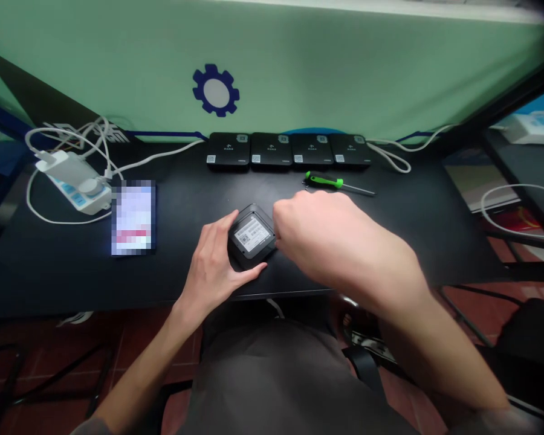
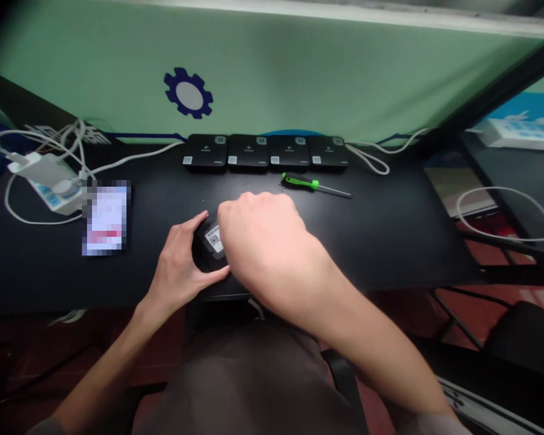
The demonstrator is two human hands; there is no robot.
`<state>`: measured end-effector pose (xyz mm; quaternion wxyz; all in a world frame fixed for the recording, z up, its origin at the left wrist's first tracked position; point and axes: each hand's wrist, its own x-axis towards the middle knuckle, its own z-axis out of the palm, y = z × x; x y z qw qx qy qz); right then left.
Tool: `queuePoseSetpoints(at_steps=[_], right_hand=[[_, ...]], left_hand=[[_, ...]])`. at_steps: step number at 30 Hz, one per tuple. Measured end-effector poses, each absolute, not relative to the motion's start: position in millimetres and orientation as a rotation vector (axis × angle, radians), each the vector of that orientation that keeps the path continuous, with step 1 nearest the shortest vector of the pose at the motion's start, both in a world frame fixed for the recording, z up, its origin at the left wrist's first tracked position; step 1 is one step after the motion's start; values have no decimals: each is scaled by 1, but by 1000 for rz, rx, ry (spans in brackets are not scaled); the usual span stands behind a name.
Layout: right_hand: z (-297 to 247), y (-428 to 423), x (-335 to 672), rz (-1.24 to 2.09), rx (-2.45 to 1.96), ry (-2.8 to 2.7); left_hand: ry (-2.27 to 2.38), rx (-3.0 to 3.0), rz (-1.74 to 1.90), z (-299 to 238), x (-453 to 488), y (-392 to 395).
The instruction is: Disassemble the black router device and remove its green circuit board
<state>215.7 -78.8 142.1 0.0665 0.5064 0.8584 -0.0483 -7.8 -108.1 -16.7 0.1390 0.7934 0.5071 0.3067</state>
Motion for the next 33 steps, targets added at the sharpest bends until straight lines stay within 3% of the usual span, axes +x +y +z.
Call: queuePoseSetpoints(at_steps=[5, 15, 33], right_hand=[[130, -88, 234, -223, 1595, 2531], [81, -151, 272, -1180, 2197, 2315], [20, -174, 287, -1324, 2253, 2480]], left_hand=[[1481, 2273, 914, -16, -6, -109], [1487, 2277, 888, -13, -6, -110], [1500, 2281, 902, -16, -6, -110]])
